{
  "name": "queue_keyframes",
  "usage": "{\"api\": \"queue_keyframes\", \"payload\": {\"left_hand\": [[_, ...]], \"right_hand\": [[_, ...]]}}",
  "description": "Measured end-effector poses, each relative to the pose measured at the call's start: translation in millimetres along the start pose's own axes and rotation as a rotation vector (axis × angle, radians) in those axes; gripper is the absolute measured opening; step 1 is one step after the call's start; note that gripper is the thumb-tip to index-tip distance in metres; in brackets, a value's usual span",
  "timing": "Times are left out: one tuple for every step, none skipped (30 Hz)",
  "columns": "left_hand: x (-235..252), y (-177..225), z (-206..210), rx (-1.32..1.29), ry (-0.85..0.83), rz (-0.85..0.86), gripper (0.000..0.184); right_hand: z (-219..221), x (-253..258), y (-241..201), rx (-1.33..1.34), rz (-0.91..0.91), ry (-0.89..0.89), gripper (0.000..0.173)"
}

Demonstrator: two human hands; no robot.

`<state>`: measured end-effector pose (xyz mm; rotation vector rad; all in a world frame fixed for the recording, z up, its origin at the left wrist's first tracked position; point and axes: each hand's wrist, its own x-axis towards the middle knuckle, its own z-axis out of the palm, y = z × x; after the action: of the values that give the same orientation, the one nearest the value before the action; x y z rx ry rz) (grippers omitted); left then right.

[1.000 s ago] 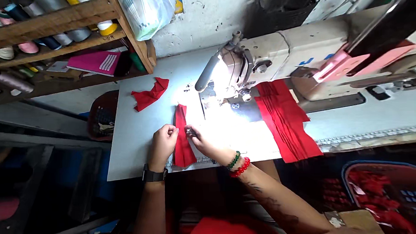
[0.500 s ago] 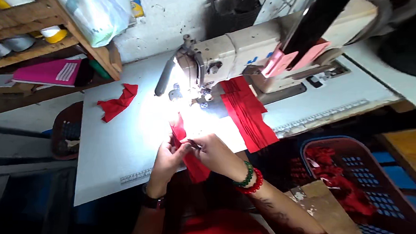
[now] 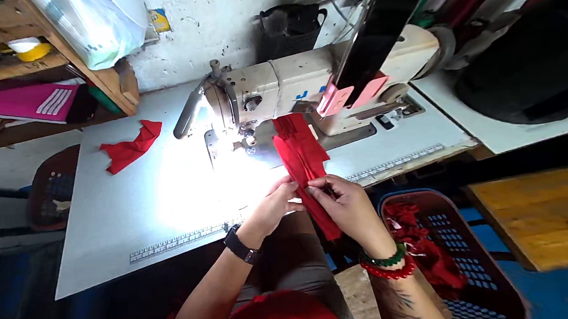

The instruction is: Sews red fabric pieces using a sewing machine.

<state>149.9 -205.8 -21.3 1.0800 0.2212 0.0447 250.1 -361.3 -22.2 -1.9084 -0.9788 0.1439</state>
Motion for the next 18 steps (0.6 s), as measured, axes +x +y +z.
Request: {"api": "queue_keyframes", "payload": {"left_hand": [[0.7, -0.6, 4.8, -0.015, -0.029, 0.003, 0.039], [1.7, -2.1, 7.4, -0.023, -0.049, 0.015, 0.038], [2.7, -4.1, 8.7, -0.018, -0.053, 0.035, 0.038], [3.7, -6.2, 9.1, 0.001, -0.039, 0.057, 0.038], [4.4, -8.6, 8.4, 0.02, -0.01, 0.072, 0.037], [4.8, -10.7, 7.2, 0.017, 0.028, 0.074, 0.033], [4.8, -12.2, 5.9, -0.004, 0.066, 0.062, 0.032], [4.8, -13.1, 4.5, -0.032, 0.096, 0.049, 0.035], [4.6, -14.6, 2.9, -0.06, 0.117, 0.049, 0.037], [3.9, -15.7, 1.7, -0.089, 0.128, 0.05, 0.039], [2.7, -16.0, 1.0, -0.118, 0.121, 0.041, 0.042], [0.8, -15.4, 0.8, -0.141, 0.094, 0.025, 0.047], [-0.7, -14.5, 0.9, -0.163, 0.077, 0.009, 0.05], [-1.6, -14.0, 2.2, -0.174, 0.098, -0.003, 0.046], [-2.3, -14.2, 3.2, -0.187, 0.143, -0.01, 0.042], [-3.0, -14.3, 3.4, -0.22, 0.186, -0.017, 0.038], [-3.7, -14.4, 1.8, -0.264, 0.203, -0.02, 0.039], [-4.6, -15.0, -2.1, -0.307, 0.186, -0.013, 0.041]], "right_hand": [[-0.6, -0.3, 2.3, 0.027, 0.006, -0.01, 0.022], [-1.8, -0.6, 4.7, 0.052, 0.02, -0.032, 0.022], [-3.2, -1.0, 6.4, 0.078, 0.036, -0.06, 0.022], [-4.5, -1.4, 7.2, 0.12, 0.054, -0.09, 0.022], [-4.8, -1.8, 7.2, 0.175, 0.072, -0.108, 0.024], [-4.6, -2.3, 6.9, 0.221, 0.089, -0.115, 0.026], [-4.7, -2.7, 6.2, 0.25, 0.1, -0.117, 0.026], [-4.4, -3.0, 5.3, 0.253, 0.098, -0.109, 0.025], [-3.8, -3.7, 4.6, 0.228, 0.068, -0.104, 0.025], [-2.2, -4.8, 4.4, 0.187, 0.013, -0.104, 0.025], [0.2, -6.2, 3.3, 0.133, -0.043, -0.122, 0.027], [2.8, -7.6, 0.4, 0.074, -0.087, -0.159, 0.031], [6.0, -9.0, -4.0, 0.013, -0.116, -0.211, 0.032], [9.7, -9.9, -8.6, -0.052, -0.126, -0.271, 0.031], [14.2, -10.8, -12.5, -0.104, -0.127, -0.303, 0.029], [18.8, -11.4, -15.4, -0.127, -0.122, -0.303, 0.028], [22.8, -11.2, -16.0, -0.127, -0.112, -0.274, 0.027], [26.5, -10.1, -15.4, -0.118, -0.102, -0.225, 0.028]]}}
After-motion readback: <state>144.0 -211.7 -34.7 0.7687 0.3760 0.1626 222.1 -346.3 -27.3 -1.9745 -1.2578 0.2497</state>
